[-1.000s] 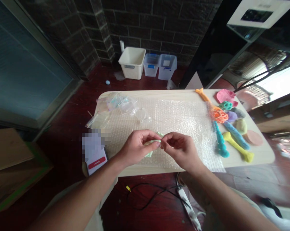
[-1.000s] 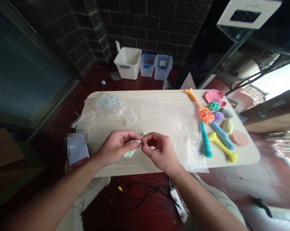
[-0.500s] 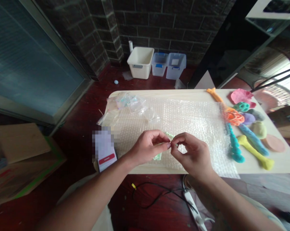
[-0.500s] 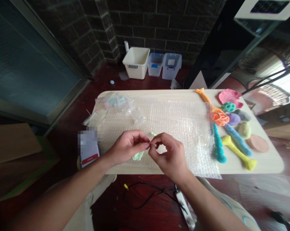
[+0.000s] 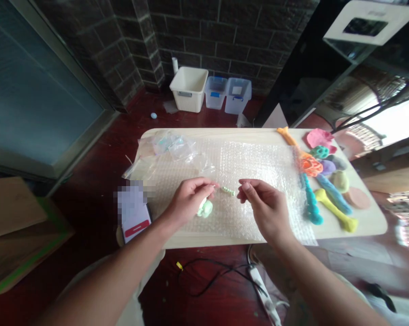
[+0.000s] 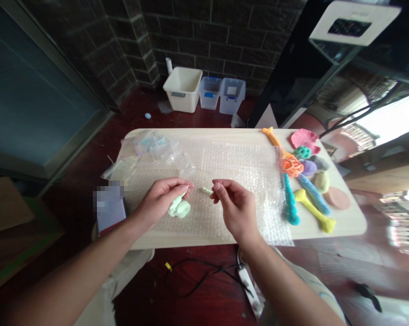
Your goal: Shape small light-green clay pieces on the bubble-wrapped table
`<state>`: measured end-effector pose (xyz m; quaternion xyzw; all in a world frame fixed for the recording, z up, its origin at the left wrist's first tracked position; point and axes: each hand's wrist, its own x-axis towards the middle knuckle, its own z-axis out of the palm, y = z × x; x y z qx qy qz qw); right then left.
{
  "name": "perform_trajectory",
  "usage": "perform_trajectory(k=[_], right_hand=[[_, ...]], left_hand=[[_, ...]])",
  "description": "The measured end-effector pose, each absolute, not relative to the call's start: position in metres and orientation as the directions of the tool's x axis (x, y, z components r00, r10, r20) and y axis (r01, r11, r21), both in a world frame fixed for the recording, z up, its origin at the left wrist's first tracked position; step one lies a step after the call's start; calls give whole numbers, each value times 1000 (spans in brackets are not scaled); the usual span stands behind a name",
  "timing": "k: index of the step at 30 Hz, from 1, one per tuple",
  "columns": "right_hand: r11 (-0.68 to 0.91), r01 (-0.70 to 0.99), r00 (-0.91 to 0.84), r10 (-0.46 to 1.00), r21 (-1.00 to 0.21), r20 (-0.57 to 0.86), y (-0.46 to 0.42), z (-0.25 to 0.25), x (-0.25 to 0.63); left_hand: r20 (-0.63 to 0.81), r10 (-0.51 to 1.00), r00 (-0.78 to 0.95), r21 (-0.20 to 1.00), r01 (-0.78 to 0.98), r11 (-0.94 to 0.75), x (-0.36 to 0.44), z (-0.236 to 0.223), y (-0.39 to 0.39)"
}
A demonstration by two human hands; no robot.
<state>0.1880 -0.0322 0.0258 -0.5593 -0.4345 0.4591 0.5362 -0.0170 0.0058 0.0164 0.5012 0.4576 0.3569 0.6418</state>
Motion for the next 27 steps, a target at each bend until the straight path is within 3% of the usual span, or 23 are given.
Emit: perform_trajectory(k=[4, 7, 10, 13, 21, 27], right_hand=[[-66, -75, 165, 983, -995, -78, -37, 28, 184], [-108, -111, 159, 979, -988, -125, -37, 30, 185], [-120, -127, 169, 976, -985, -141, -34, 28, 190], [-120, -136, 174, 974, -983, -143, -32, 24, 196], [-193, -192, 213, 949, -962, -233, -33, 21, 209], [-130, -166, 226, 960, -978, -166, -32, 19, 219]], left_hand=[[-170, 938, 301, 985, 53, 161, -23, 10, 13], [-48, 962, 267, 973, 231, -15, -35, 4, 20], [68, 963, 259, 863, 470, -187, -50, 1, 24], [152, 954, 259, 750, 598, -283, -61, 0, 27], [324, 909, 261, 627, 660, -413, -53, 4, 25], [419, 837, 351, 560, 626, -543, -35, 18, 6]])
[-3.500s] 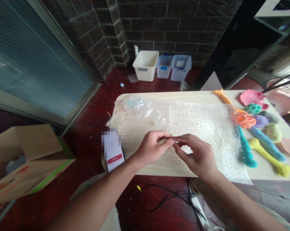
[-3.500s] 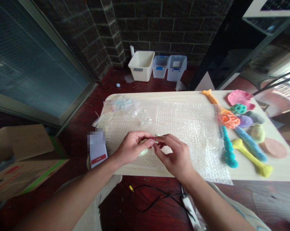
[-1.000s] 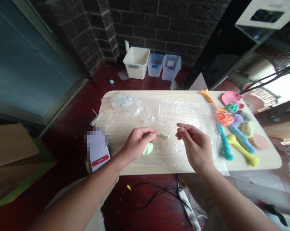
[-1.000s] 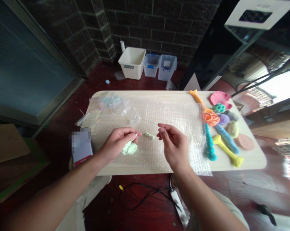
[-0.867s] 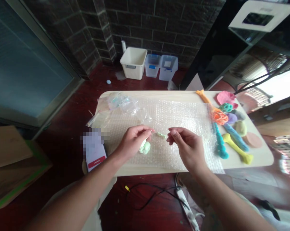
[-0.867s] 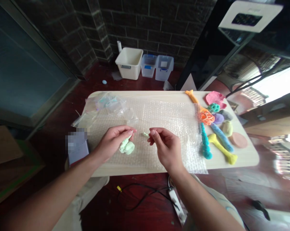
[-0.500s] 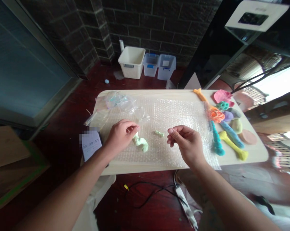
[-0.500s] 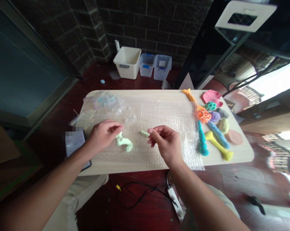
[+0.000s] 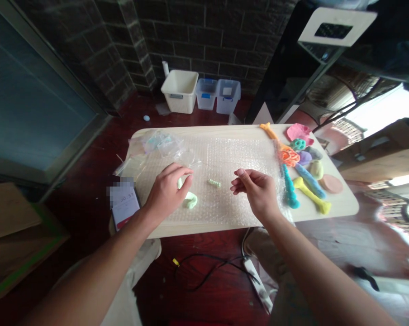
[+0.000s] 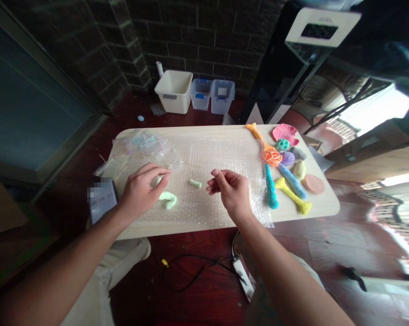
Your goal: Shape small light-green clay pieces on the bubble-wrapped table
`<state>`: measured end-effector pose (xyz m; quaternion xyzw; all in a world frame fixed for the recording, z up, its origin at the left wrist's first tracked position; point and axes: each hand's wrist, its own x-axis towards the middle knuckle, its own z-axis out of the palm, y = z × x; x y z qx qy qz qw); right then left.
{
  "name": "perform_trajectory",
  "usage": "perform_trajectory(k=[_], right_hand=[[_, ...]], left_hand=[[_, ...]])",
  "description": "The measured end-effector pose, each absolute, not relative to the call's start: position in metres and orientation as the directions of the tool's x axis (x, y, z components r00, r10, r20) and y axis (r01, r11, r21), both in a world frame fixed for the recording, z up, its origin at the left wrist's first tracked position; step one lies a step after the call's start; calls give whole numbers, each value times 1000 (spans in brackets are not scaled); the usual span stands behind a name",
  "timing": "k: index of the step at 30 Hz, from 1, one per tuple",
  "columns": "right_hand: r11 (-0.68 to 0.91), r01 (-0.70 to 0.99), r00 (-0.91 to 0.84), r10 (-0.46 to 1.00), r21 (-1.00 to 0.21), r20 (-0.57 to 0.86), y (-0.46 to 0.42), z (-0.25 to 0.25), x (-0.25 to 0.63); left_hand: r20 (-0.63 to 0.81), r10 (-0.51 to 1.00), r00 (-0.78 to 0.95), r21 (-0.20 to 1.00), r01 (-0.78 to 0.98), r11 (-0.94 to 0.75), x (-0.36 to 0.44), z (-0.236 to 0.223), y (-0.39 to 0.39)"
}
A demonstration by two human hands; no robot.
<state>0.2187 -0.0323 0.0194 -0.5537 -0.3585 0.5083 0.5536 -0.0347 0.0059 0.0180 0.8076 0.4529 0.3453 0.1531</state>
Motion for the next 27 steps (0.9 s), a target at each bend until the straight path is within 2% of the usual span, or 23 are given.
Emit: perform_trajectory(k=[7, 15, 21, 25, 27], right_hand=[[-137, -296, 158, 969, -945, -190, -35, 16, 226], [-201, -304, 95, 966, -931, -239, -41, 28, 229], [-251, -251, 52, 961, -935, -272, -43, 34, 231], [-240, -300, 33, 965, -923, -261, -39, 30, 231], [-215, -346, 43, 969, -913, -244, -36, 27, 231]], left_hand=[[318, 796, 515, 508, 616, -602, -5, 10, -5], [171, 732, 660, 447, 610, -654, 27, 6, 13], [171, 733, 658, 469, 600, -648, 27, -4, 22], [199, 730, 654, 462, 595, -658, 27, -5, 24], [226, 744, 629, 501, 580, -642, 25, -2, 22]])
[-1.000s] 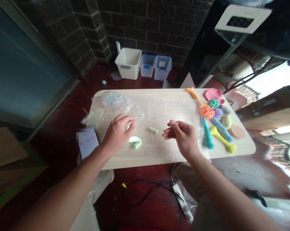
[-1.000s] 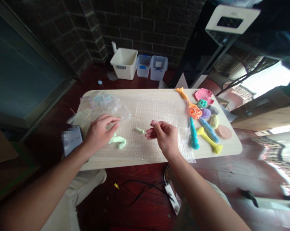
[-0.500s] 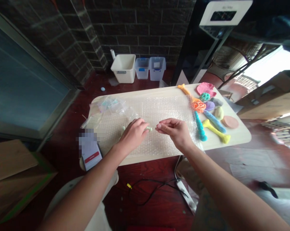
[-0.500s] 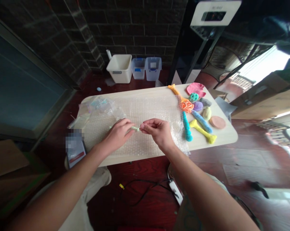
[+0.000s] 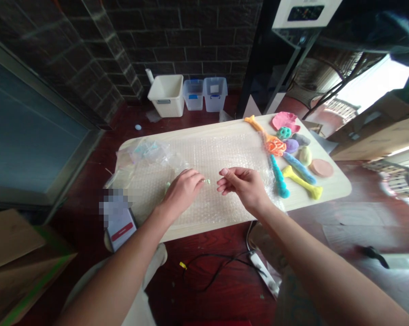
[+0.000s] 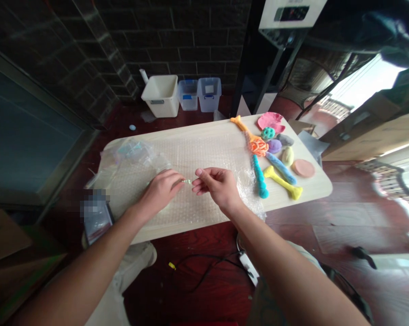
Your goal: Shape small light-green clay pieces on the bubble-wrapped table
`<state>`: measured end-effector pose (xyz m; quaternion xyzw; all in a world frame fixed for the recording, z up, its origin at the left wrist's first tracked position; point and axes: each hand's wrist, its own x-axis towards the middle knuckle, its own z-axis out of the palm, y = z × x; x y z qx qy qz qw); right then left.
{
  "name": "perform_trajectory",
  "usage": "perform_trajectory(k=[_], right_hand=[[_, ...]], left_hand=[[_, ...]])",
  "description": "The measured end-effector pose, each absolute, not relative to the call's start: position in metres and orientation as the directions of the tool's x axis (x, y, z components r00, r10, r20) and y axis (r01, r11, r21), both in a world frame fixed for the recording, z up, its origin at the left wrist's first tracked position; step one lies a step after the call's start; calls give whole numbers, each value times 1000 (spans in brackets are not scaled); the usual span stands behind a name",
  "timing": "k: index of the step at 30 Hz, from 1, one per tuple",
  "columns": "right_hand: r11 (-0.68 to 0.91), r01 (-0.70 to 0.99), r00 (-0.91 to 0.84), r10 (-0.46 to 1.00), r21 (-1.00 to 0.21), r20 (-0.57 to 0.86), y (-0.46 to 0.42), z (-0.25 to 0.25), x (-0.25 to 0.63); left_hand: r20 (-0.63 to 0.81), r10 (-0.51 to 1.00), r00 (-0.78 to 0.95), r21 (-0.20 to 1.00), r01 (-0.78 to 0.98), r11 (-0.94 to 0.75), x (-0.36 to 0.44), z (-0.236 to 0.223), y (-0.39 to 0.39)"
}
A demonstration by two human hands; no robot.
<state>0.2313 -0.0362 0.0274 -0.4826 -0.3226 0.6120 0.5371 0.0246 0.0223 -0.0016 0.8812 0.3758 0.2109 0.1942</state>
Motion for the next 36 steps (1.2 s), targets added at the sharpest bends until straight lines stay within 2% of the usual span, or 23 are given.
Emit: perform_trajectory(k=[3, 6, 10, 15, 20, 31, 36], right_hand=[[-212, -411, 29, 969, -886, -246, -32, 25, 230], [-254, -447, -34, 963, -858, -267, -30, 25, 225], [-312, -481, -161, 950, -819, -267, -30, 26, 215], [-370, -461, -274, 924, -807, -268, -30, 27, 202], [-384, -436, -321, 911, -814, -258, -32, 29, 190], [-391, -380, -260, 915, -838, -309, -31, 23, 187], [-395, -305, -268, 909, -867, -320, -32, 22, 190]], left_hand=[[239, 821, 518, 660, 534, -529, 16, 6, 16], [164, 912, 375, 846, 421, -326, 4, 13, 9], [67, 954, 292, 967, 218, -134, -10, 18, 6], [-25, 974, 226, 994, 112, 0, -25, 30, 6], [-66, 973, 222, 997, 41, 58, -34, 36, 5], [-109, 962, 249, 993, -15, 117, -30, 30, 8], [-163, 934, 317, 969, -124, 211, -24, 27, 7]])
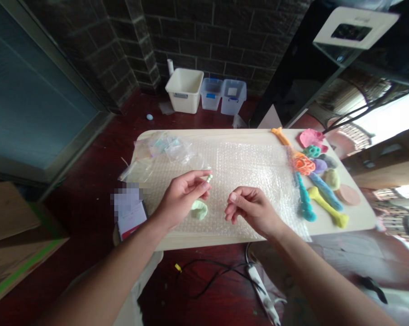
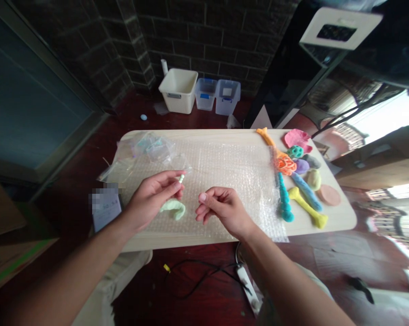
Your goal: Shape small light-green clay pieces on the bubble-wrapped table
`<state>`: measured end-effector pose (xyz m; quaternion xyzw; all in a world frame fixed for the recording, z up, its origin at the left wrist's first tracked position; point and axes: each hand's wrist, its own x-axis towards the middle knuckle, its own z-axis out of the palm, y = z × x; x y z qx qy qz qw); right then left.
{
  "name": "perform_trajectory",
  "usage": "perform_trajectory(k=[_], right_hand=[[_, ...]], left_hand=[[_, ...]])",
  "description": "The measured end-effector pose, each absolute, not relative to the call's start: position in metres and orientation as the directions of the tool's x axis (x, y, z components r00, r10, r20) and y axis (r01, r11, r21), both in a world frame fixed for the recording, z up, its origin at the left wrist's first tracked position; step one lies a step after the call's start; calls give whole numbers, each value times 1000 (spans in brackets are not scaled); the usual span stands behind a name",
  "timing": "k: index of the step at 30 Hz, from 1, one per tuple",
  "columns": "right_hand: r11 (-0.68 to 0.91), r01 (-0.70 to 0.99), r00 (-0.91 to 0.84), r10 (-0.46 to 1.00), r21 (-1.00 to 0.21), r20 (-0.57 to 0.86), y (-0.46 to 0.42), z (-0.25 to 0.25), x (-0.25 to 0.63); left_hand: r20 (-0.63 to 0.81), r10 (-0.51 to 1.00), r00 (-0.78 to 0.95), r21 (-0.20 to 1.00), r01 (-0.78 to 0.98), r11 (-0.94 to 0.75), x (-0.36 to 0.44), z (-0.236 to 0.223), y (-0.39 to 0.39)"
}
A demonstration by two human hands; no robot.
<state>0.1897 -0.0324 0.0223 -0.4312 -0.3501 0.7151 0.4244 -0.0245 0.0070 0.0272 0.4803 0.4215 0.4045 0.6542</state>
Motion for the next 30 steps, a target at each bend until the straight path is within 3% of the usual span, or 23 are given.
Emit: perform_trajectory(k=[6, 17, 30], right_hand=[[-339, -225, -224, 930, -914, -290, -31, 19, 192], [-247, -250, -116, 968, -936, -225, -33, 12, 194], [-220, -281, -167, 970, -934, -178, -33, 10, 192]], left_hand=[[-208, 892, 402, 921, -226, 316, -18, 26, 5], [-263, 885, 384, 891, -256, 375, -17, 28, 6], [-269, 889, 370, 893, -251, 374, -19, 30, 6]])
